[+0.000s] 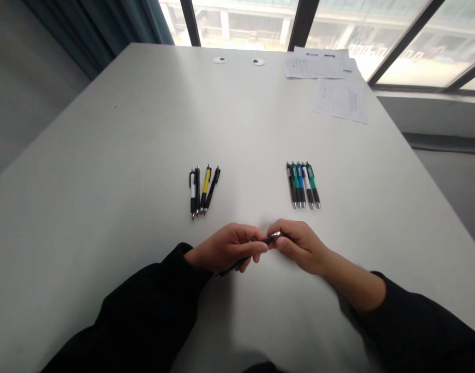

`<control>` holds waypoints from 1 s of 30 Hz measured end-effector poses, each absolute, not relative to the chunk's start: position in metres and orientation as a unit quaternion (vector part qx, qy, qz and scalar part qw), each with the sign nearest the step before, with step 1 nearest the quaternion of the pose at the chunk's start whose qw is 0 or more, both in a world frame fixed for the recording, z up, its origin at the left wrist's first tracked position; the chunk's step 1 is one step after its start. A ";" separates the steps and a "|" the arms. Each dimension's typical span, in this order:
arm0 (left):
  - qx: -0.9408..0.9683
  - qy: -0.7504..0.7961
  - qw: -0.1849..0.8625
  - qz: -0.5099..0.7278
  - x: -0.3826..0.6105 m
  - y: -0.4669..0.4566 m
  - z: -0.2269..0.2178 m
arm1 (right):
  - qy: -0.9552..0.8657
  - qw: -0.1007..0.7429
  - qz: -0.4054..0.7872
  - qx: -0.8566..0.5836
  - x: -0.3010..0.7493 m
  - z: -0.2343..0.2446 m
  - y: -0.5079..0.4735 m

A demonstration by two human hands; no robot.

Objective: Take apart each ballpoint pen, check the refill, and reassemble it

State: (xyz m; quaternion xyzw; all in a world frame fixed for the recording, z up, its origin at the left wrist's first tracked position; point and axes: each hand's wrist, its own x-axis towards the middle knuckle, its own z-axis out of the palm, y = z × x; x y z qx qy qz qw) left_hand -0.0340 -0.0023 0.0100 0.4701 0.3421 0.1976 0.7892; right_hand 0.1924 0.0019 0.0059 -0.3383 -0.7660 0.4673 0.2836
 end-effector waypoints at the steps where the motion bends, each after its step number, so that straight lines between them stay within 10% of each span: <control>1: 0.489 0.354 0.778 0.173 -0.033 -0.003 0.010 | -0.765 0.278 0.468 -0.345 0.193 0.006 0.003; 20: 0.543 0.389 0.727 0.162 -0.031 -0.003 0.015 | -0.787 0.269 0.407 -0.378 0.190 0.003 0.002; 30: 0.541 0.384 0.725 0.187 -0.032 -0.001 0.015 | -0.639 0.323 0.596 -0.364 0.193 -0.001 0.002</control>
